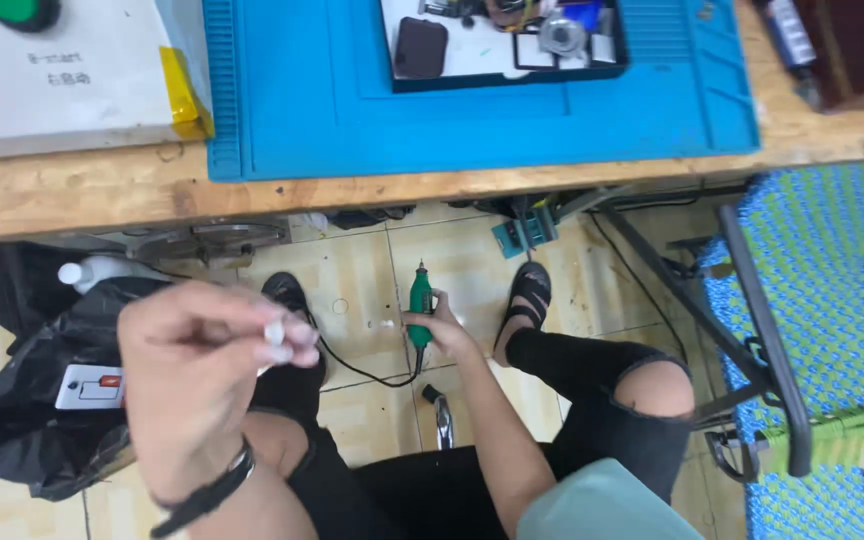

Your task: Polishing a small component using a handheld rotary tool and inspecting a model ship

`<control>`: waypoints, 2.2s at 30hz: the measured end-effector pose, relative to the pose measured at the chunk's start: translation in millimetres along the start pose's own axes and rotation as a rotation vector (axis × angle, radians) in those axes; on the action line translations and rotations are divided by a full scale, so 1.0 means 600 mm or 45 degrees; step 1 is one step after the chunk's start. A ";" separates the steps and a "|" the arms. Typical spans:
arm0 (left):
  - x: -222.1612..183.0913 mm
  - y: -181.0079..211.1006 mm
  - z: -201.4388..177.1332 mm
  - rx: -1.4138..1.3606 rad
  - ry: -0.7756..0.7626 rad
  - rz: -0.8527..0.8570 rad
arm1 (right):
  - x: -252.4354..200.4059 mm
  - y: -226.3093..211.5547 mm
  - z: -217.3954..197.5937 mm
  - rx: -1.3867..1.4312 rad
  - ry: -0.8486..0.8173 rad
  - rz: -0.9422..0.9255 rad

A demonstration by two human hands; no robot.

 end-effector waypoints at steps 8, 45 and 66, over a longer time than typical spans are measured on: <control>-0.032 0.039 0.160 -0.051 -0.278 0.041 | -0.398 -0.207 0.118 0.291 -0.884 -0.451; 0.024 -0.091 0.173 -0.602 -0.203 -0.128 | -0.611 -0.533 0.200 -0.240 -1.557 -1.055; -0.027 -0.026 0.220 -0.795 -0.579 -0.152 | -0.676 -0.512 0.215 -0.360 -1.712 -1.154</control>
Point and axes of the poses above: each hand's wrist, its own x-axis towards the middle knuckle, its own z-axis out of the palm, y = z × x, the point moved 9 cm from there along x, towards the middle knuckle, and after that the axes turned 6 degrees about -z, right-handed, at the moved point
